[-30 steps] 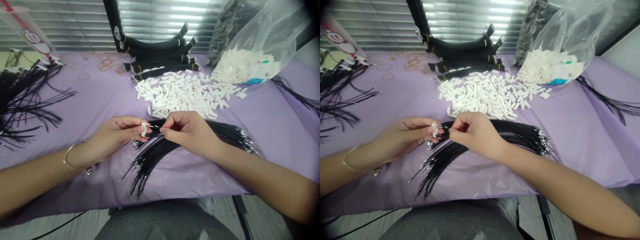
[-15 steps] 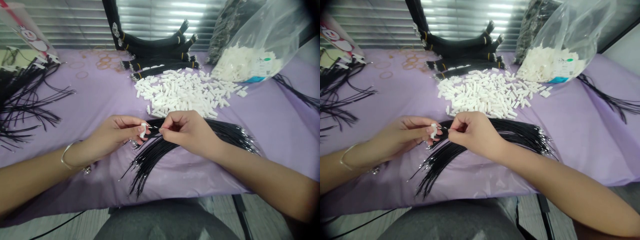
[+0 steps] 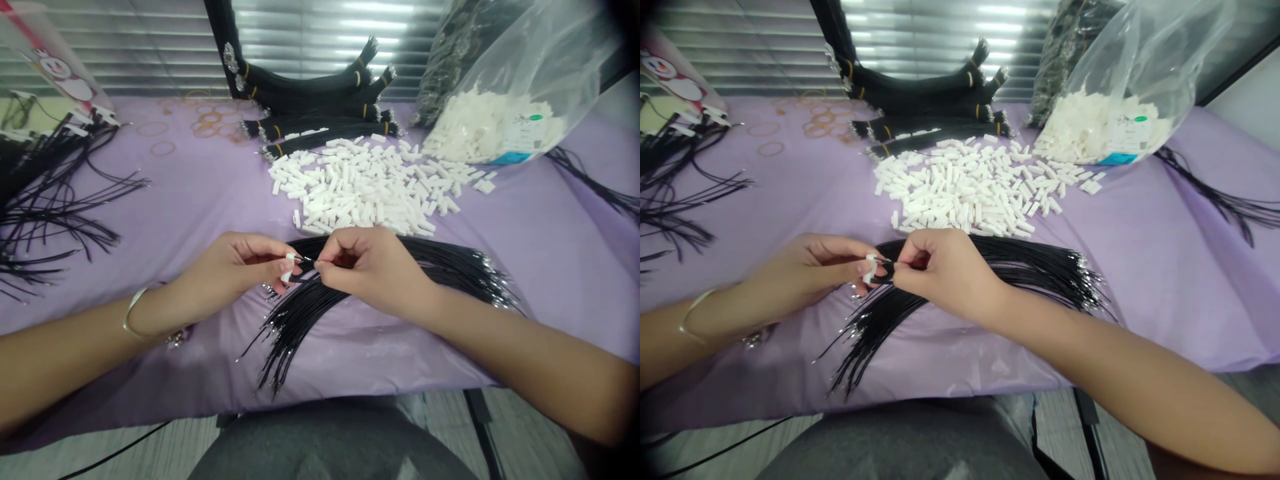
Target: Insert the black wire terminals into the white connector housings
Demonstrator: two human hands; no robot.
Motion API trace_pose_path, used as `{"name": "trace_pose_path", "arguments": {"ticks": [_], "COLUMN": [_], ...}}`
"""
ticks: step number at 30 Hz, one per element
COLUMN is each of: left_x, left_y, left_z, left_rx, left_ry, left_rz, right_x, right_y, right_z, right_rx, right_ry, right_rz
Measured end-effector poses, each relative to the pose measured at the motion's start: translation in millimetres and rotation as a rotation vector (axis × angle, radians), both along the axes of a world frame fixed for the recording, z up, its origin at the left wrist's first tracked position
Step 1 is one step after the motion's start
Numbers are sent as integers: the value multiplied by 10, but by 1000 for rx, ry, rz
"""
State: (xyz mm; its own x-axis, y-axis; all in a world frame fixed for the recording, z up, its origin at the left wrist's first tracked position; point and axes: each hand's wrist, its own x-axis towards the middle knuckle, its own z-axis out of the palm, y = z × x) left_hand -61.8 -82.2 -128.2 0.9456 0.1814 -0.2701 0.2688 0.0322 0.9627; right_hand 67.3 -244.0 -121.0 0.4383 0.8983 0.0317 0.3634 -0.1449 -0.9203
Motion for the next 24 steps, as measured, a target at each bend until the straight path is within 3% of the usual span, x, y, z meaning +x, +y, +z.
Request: {"name": "trace_pose_path", "arguments": {"ticks": [8, 16, 24], "left_x": [8, 18, 34], "left_y": [1, -4, -59], "left_z": [15, -8, 63], "left_rx": [-77, -20, 50], "left_ry": [4, 2, 51], "left_rz": [2, 1, 17], "right_x": [-7, -41, -81], "right_y": [11, 2, 35], "right_z": [19, -24, -98], "right_rx": [42, 53, 100], "right_ry": [-35, -144, -208], "right_rz": [-7, -33, -30]}}
